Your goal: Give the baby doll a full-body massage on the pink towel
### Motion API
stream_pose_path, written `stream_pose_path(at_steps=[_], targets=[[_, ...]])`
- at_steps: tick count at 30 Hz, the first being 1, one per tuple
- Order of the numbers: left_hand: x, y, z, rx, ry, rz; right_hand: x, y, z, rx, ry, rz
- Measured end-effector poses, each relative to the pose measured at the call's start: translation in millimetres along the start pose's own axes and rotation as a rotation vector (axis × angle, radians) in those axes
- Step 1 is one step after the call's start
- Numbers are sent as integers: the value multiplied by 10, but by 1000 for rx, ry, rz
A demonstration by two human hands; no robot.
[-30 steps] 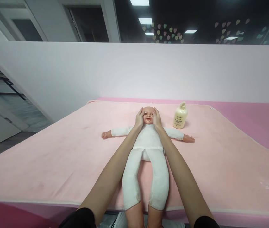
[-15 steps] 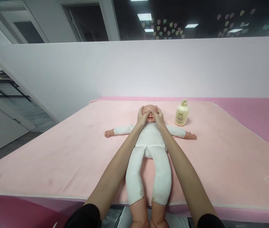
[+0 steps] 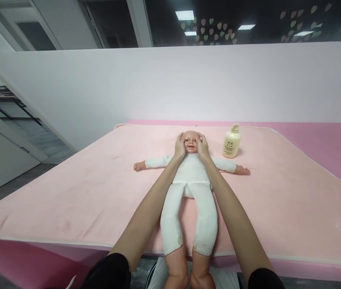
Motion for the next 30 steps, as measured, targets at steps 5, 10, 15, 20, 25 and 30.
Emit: stream_pose_path(at_steps=[5,10,15,20,25,30], targets=[[-21,7,36,4,-22,-87,-45,-21,8,18,-4,24],[-79,25,87,-4,-62,-178,-52,-62,15,-5,41,60],[-15,25,23,-38,6,-131,-47,-57,-13,18,9,71],[51,29,-57,-114,24,-120,-74,-52,-99,16,-27,-42],[44,16,-46,-81,26,-129,-182,-71,-169,18,-41,-132],[33,9,-14,-31,-4,-171,-211,-73,-195,29,-25,-205]])
Point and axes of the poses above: each hand's wrist, its own z-axis towards the middle knuckle, its own y-axis out of the palm, x = y × z, the point moved 4 cm from there along z, towards the middle knuckle, and after that the axes turned 8 degrees about -z, right-handed, at the moved point
